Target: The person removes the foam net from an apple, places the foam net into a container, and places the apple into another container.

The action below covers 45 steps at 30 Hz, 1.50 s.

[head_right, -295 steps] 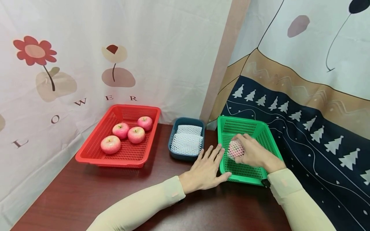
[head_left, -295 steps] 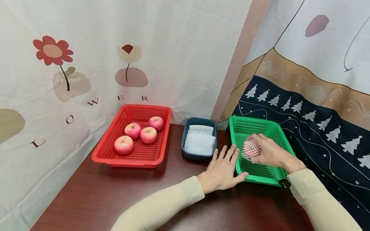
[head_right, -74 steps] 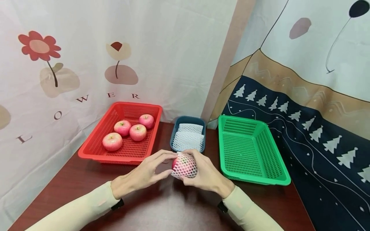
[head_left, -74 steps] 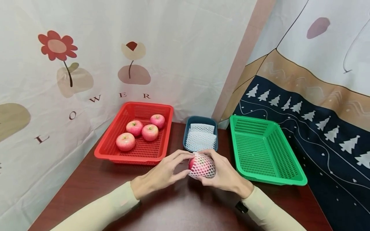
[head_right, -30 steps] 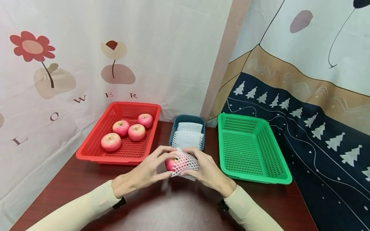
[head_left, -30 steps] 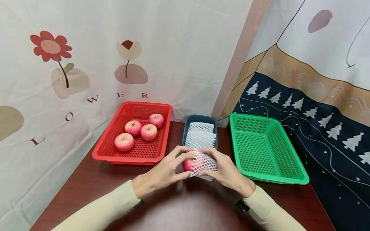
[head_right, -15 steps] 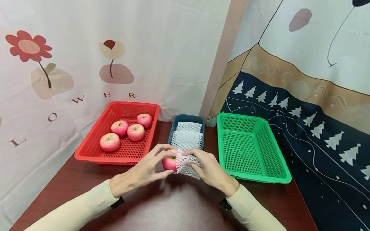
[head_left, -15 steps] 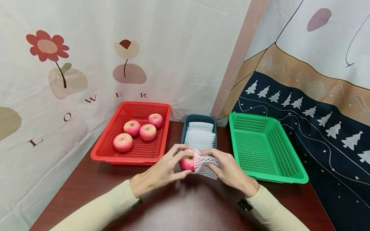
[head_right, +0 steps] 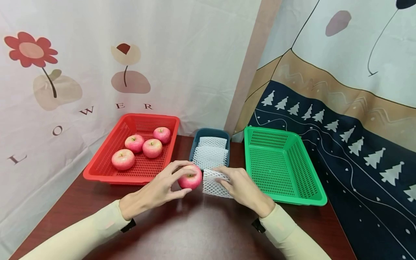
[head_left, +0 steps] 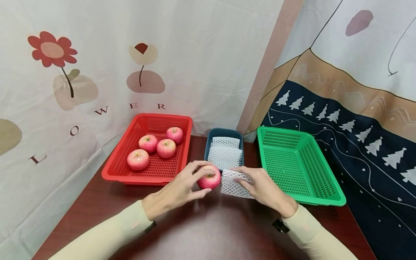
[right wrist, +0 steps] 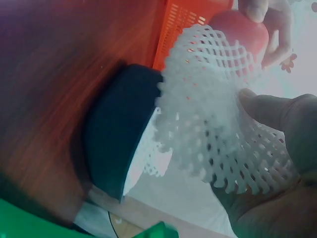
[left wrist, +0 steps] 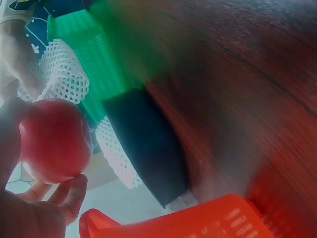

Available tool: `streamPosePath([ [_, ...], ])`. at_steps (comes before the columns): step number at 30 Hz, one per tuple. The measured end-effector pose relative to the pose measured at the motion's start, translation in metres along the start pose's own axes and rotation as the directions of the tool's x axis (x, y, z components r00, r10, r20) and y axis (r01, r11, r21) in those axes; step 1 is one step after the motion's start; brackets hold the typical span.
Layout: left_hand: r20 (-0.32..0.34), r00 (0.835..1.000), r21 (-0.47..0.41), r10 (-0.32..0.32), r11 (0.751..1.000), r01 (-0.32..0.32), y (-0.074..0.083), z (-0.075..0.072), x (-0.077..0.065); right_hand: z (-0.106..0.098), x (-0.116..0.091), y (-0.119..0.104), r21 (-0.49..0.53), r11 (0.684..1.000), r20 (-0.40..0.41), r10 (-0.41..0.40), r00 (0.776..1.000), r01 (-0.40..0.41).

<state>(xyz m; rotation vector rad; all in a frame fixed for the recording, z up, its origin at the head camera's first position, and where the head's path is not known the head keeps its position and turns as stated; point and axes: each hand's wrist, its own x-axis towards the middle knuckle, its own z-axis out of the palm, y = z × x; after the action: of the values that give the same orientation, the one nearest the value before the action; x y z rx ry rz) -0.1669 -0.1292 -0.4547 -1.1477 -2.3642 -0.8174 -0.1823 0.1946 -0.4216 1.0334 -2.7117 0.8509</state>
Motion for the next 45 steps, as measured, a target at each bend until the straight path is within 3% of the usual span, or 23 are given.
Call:
streamPosePath([
  [4, 0.031, 0.999, 0.005, -0.018, 1.000, 0.018, -0.001, -0.002, -0.003, -0.008, 0.003, 0.000, -0.014, 0.999, 0.016, 0.041, 0.999, -0.041],
  [9, 0.032, 0.999, 0.015, 0.005, 1.000, -0.005, -0.002, -0.003, -0.004, -0.018, 0.014, 0.001, -0.024, 0.998, 0.022, 0.066, 0.998, -0.066],
  [15, 0.024, 1.000, 0.011, 0.013, 1.000, -0.013, -0.004, -0.003, -0.006, -0.031, 0.034, 0.005, -0.057, 0.990, 0.023, 0.127, 0.992, -0.126],
  [23, 0.015, 1.000, -0.048, -0.001, 0.999, 0.002, -0.004, 0.000, -0.005, -0.046, 0.062, 0.011, -0.112, 0.982, -0.009, 0.150, 0.989, -0.150],
  [35, -0.010, 1.000, -0.052, -0.019, 0.998, 0.019, -0.005, -0.001, -0.001, -0.057, 0.106, 0.028, -0.151, 0.968, -0.038, 0.198, 0.979, -0.202],
  [45, -0.027, 0.999, -0.051, 0.025, 0.998, -0.026, -0.003, 0.003, 0.002, -0.053, 0.140, 0.036, -0.179, 0.948, -0.128, 0.244, 0.961, -0.265],
])
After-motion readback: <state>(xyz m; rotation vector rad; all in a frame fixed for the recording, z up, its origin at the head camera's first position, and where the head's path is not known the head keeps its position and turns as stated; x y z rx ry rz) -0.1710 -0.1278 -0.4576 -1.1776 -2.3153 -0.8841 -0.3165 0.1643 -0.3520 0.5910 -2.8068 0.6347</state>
